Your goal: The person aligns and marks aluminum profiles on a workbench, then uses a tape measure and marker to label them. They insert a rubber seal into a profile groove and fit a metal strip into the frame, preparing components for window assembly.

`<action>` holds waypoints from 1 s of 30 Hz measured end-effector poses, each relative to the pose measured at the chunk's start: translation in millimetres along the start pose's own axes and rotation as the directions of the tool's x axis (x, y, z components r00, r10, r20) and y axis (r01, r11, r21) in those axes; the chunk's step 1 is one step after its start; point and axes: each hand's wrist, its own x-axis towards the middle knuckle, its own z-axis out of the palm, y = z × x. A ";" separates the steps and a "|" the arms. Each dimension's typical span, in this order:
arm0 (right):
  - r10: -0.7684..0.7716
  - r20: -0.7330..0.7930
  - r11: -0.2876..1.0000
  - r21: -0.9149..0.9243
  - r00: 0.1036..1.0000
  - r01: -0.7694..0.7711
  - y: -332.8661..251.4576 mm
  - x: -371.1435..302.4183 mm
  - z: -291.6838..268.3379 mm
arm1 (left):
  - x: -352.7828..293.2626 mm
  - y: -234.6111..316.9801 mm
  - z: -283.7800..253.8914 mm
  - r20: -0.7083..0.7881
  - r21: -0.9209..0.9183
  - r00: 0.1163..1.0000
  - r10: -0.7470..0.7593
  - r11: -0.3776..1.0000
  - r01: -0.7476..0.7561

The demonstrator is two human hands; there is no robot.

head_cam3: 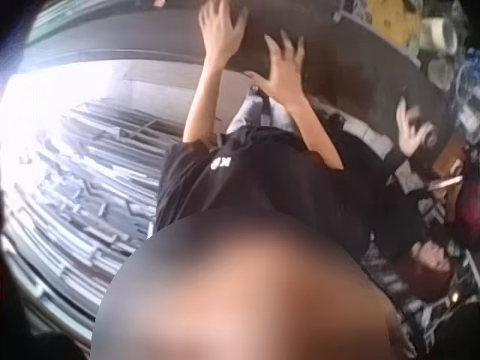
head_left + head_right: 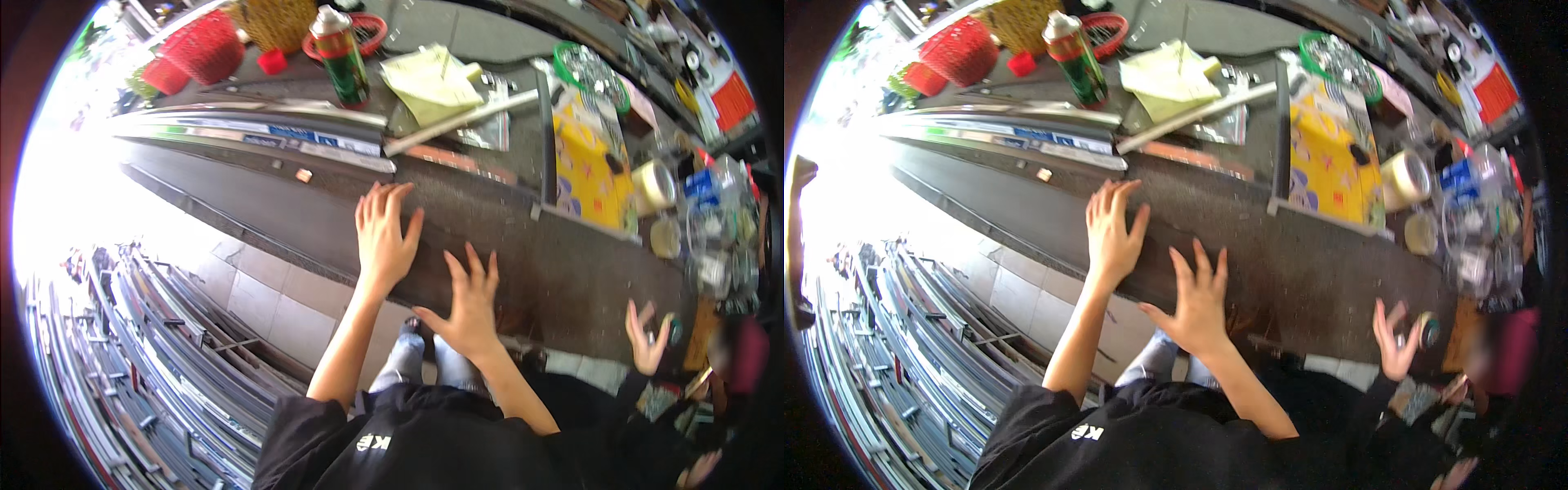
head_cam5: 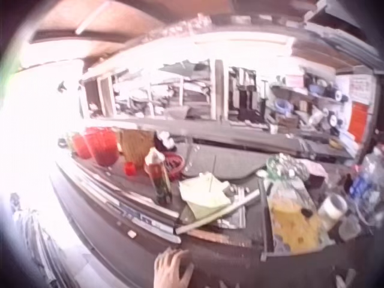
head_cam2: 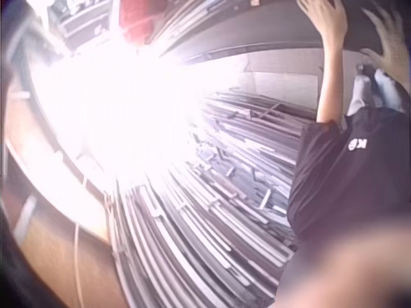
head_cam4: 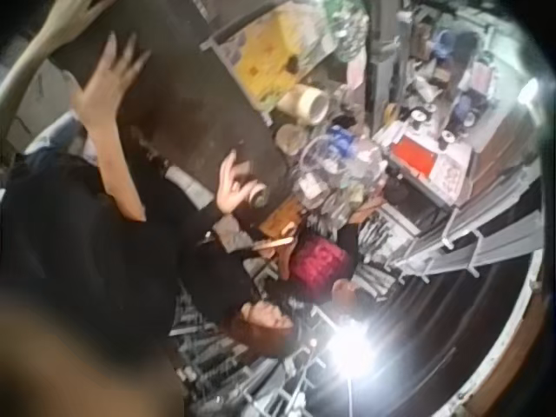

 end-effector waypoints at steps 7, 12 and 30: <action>0.031 -0.597 0.982 0.168 0.802 0.087 -13.9 -81.9 34.6 | -2.5 3.2 -3.2 -0.050 -0.146 0.999 -0.020 0.989 0.012; 0.601 0.084 0.617 0.583 0.795 -0.528 -32.3 -124.4 100.9 | -1.9 0.0 3.1 -0.041 -0.084 0.999 -0.002 0.996 -0.002; 0.966 -0.228 0.257 0.895 0.121 -0.364 219.8 -336.8 69.4 | -2.9 -9.0 11.3 -0.035 -0.031 0.999 -0.012 0.999 0.011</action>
